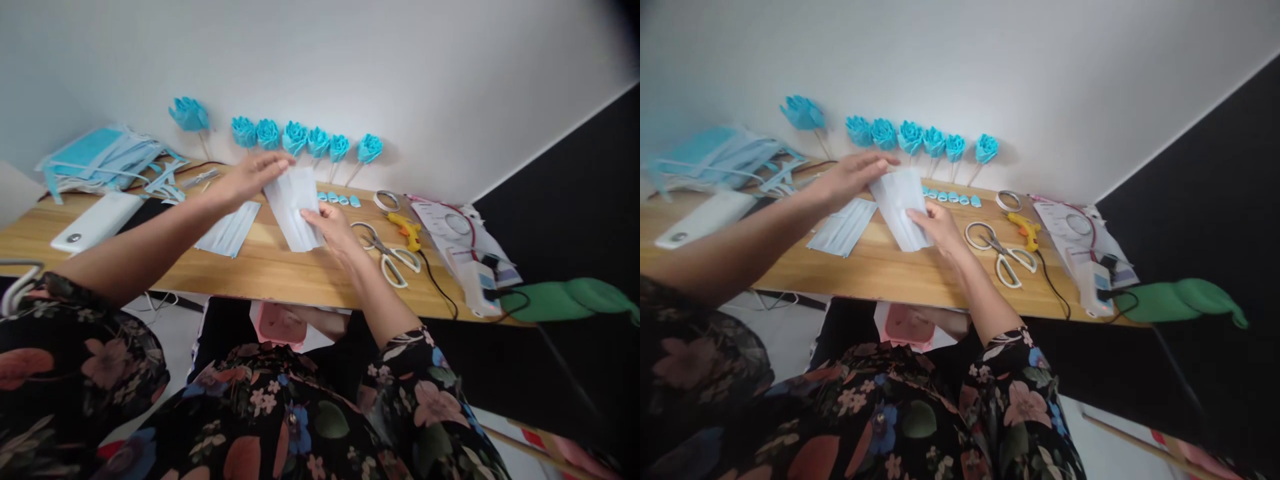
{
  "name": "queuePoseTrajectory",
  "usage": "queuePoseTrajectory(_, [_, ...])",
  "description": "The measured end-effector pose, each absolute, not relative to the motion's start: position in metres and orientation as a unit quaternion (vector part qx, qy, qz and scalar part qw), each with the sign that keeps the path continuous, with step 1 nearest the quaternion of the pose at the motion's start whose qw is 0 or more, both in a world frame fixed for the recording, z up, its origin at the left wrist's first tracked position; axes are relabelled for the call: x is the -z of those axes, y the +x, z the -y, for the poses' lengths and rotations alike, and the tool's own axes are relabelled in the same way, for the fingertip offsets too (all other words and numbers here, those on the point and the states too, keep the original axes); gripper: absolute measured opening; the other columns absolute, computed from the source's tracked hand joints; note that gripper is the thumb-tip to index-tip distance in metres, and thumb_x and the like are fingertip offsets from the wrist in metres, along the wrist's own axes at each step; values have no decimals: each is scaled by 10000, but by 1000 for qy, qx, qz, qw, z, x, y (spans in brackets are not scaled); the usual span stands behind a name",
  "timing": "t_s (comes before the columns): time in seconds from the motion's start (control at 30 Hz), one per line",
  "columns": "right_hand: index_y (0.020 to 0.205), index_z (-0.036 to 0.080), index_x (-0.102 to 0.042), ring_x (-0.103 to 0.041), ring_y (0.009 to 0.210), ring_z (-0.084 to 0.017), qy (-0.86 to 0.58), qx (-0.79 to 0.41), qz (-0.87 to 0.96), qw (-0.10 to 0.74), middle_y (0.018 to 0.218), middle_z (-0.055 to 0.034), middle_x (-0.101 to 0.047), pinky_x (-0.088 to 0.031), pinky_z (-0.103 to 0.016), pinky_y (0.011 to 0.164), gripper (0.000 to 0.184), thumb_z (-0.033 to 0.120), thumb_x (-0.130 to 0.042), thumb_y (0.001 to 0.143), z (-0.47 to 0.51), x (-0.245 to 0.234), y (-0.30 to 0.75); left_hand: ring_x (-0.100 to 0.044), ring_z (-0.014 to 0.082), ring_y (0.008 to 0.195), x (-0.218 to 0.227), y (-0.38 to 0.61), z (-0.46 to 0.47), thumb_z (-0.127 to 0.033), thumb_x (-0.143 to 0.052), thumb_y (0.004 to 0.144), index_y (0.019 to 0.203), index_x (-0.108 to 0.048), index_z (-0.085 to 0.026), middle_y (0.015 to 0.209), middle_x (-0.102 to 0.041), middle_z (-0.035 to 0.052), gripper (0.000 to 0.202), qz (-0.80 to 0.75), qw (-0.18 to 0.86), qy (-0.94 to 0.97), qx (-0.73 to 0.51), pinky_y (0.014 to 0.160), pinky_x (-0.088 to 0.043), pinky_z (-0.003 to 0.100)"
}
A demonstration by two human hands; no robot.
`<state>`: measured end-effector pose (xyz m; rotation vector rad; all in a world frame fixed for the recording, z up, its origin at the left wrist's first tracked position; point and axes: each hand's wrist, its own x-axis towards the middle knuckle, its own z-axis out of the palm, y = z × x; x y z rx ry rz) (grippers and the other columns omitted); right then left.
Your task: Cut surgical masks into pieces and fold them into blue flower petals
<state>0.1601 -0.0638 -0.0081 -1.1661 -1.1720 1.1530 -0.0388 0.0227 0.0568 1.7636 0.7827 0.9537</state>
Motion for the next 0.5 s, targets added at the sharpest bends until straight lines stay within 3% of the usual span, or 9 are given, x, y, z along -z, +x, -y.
queuePoseTrajectory(0.07, [853,182,-720,-656,709,-153,-492,-479,460,564,765,23,-730,-522,-272,688,376,444,-840,611,55,15,172,-622,89,654,-58,-80,-48,-356,-494,1020,1321,-571,-92,886,-724,56,407,-361,451,731,-363,601,-463,188])
queuePoseTrajectory(0.1, [850,190,-722,-663,709,-157,-490,-487,440,574,775,19,-740,-528,-273,690,383,429,-854,582,51,17,181,-604,70,641,-58,-103,-59,-312,-513,1016,1320,-572,-77,868,-728,35,389,-398,397,751,-347,609,-462,169])
queuePoseTrajectory(0.2, [837,209,-725,-684,700,-177,-487,-513,400,583,756,8,-750,-543,-286,676,393,412,-869,533,41,23,205,-529,38,619,-51,-168,-77,-244,-709,881,1117,-690,-45,768,-718,-44,309,-490,172,831,-201,572,-376,91])
queuePoseTrajectory(0.3, [836,214,-728,-700,703,-183,-483,-526,396,577,759,-1,-759,-546,-284,663,374,399,-863,542,34,31,217,-578,33,829,-34,-200,-73,-205,-743,810,1061,-693,-15,1003,-752,-21,319,-498,31,865,-44,755,-399,68])
queuePoseTrajectory(0.4, [845,216,-725,-705,695,-179,-478,-530,400,575,756,4,-764,-548,-281,654,366,414,-851,564,33,39,218,-575,54,1085,-14,-202,-66,-142,-717,796,1070,-665,31,1182,-718,38,328,-472,13,881,-5,989,-382,142])
queuePoseTrajectory(0.5, [865,213,-717,-709,687,-180,-482,-536,404,563,734,11,-760,-542,-276,637,393,427,-850,563,38,44,218,-566,60,1168,1,-193,-65,-52,-660,783,995,-655,77,1176,-721,68,248,-480,43,876,-28,1011,-370,153])
